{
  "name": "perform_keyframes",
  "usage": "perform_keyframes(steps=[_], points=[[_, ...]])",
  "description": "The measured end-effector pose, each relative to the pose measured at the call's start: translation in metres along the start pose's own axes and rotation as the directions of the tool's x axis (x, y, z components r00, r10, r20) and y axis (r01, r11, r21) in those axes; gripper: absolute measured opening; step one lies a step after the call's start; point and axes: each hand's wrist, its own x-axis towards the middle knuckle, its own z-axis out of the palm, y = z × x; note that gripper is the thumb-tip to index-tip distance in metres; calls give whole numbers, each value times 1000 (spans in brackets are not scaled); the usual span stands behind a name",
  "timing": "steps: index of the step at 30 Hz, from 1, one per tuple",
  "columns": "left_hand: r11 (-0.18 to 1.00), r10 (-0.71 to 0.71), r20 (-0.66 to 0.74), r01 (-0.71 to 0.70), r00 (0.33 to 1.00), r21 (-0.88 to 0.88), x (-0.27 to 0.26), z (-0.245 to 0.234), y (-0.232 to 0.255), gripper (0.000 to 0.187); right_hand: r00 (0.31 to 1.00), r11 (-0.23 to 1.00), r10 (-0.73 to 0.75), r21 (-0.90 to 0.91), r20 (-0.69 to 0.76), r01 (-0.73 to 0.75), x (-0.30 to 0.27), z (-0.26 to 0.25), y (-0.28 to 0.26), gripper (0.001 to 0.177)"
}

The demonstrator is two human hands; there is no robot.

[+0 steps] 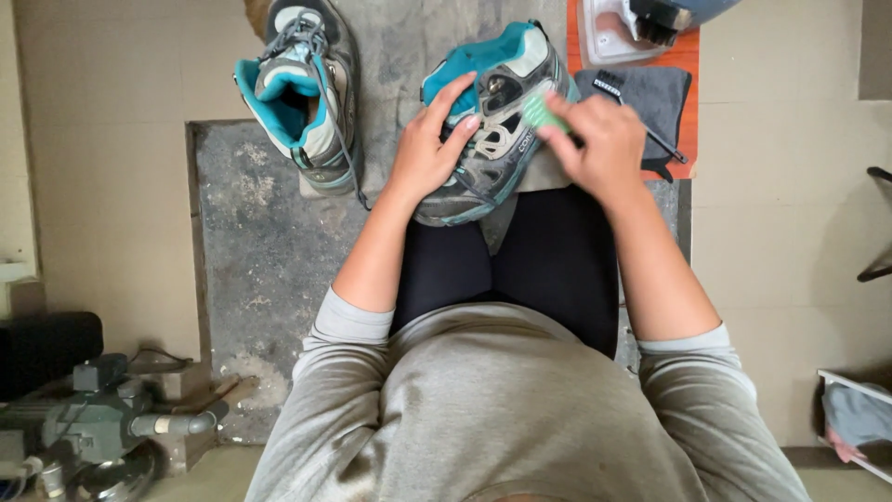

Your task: The person scrubs a hiking shoe with a green brush, focusing on the upper, laces, and tongue. They rotate the shoe to access different areas and continue scrubbing the same shoe throughout the clip.

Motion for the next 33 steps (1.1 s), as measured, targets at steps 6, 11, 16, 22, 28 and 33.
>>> perform_keyframes(steps=[6,11,16,22,28,33], points=[[998,47,-380,-58,924,-19,-8,24,-9,34,925,833,349,403,148,-379,-3,-10,-38,66],[991,59,-514,12,856,134,-19,44,4,26,892,748,427,497,147,-440,-1,-11,-56,66],[909,139,-292,-4,946,417,-26,42,10,34,959,863,262,418,112,-284,12,-19,-38,53],[594,468,-26,-293,883,749,-9,16,4,38,939,930,10,341,345,-135,36,-21,-13,28],[811,352,155,-384,923,441,20,-7,5,35,967,974,-154,197,204,114,29,13,11,42],[870,234,264,-323,936,372,29,-12,-13,73,977,999,-37,15,210,34,31,30,12,49]])
